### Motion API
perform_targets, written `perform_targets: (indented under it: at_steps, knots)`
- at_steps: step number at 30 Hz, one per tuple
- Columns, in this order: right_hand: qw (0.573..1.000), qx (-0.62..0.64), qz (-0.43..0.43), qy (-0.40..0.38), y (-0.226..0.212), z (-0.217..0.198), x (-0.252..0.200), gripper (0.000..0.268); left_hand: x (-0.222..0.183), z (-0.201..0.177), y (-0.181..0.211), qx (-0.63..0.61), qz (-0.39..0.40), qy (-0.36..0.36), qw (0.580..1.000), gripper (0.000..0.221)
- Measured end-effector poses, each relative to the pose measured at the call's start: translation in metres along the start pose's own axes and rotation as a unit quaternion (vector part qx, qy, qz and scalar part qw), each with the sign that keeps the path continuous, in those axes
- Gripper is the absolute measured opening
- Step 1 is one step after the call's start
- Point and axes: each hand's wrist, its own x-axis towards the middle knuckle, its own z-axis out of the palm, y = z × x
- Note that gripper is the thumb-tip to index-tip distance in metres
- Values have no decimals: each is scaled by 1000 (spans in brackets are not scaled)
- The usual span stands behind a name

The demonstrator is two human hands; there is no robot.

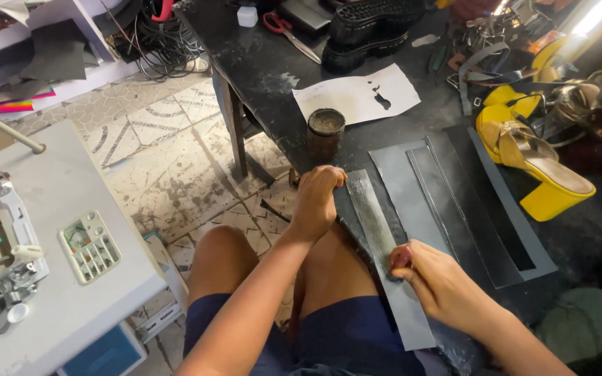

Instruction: Applying a dark adhesive or dye to the back of several leather strips using a small brush at a workbench.

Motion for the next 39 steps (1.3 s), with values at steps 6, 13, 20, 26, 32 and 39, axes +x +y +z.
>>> perform_targets:
  at_steps: [6, 13, 20, 26, 32, 39]
  knots:
    - [995, 16, -27, 93, 28, 3, 65, 10, -2, 0, -1, -31, -4, 15, 999, 23]
    - [984, -46, -61, 158, 54, 15, 136, 15, -2, -3, 2, -72, -78, 22, 994, 20]
    - [981, -90, -115, 126, 41, 22, 130, 14, -5, -2, -1, -87, -67, 38, 993, 10]
    - [989, -62, -119, 66, 34, 16, 127, 12, 2, -12, 1, -39, -6, -16, 999, 21]
    - [989, -73, -129, -6, 24, 1, 116, 21, 0, -8, -2, -44, -46, -14, 998, 20]
    - [991, 99, 79, -38, 42, -9, 125, 15, -3, -4, -4, -57, -38, 0, 998, 19]
